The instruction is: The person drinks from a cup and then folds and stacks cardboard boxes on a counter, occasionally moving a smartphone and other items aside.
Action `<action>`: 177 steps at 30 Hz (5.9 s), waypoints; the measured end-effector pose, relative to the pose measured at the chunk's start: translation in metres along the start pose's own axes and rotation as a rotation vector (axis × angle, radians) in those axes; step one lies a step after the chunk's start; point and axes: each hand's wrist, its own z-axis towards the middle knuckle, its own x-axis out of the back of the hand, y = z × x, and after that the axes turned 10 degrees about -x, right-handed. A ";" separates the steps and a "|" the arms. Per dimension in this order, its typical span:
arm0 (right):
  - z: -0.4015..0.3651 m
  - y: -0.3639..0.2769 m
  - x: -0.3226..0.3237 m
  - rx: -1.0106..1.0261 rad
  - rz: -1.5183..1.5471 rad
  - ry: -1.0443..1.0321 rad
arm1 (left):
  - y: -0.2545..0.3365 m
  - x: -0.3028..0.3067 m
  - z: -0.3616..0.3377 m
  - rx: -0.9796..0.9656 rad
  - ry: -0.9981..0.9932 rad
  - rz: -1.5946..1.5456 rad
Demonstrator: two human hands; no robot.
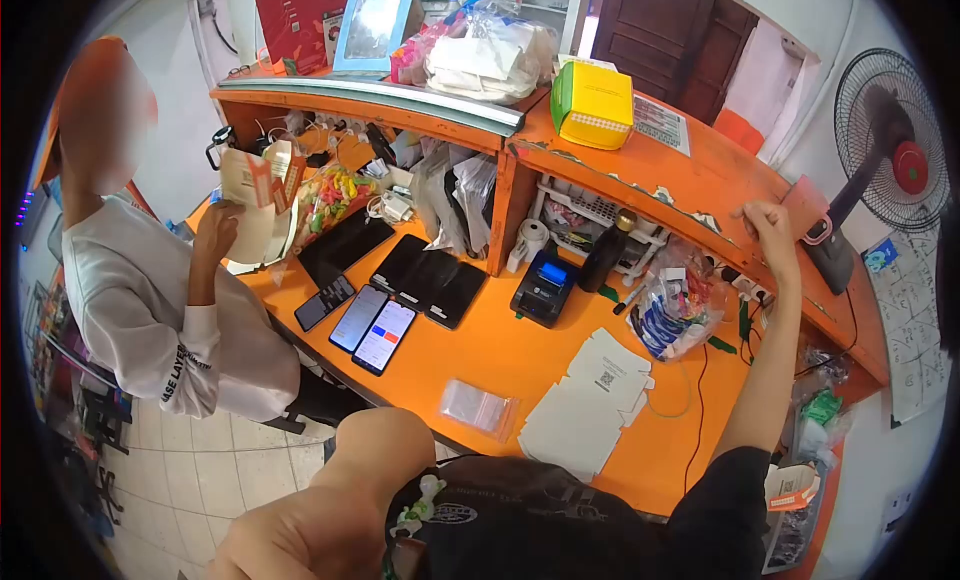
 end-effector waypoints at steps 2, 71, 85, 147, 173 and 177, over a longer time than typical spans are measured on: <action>0.014 0.009 0.001 -0.003 0.106 0.047 | 0.003 0.004 0.002 0.024 -0.014 -0.040; 0.037 0.050 -0.016 -0.152 0.346 0.176 | 0.000 -0.009 -0.014 0.011 0.109 -0.052; 0.037 0.051 -0.015 -0.153 0.353 0.159 | 0.004 -0.003 -0.009 0.093 0.118 -0.165; 0.034 0.039 -0.021 0.173 0.373 0.560 | 0.004 -0.003 0.001 0.017 0.006 -0.100; -0.139 -0.011 -0.145 -0.300 0.234 -0.782 | -0.004 -0.001 -0.005 -0.081 0.069 -0.172; -0.150 0.044 -0.159 -0.408 0.202 -0.564 | -0.003 -0.015 -0.011 -0.047 0.123 -0.053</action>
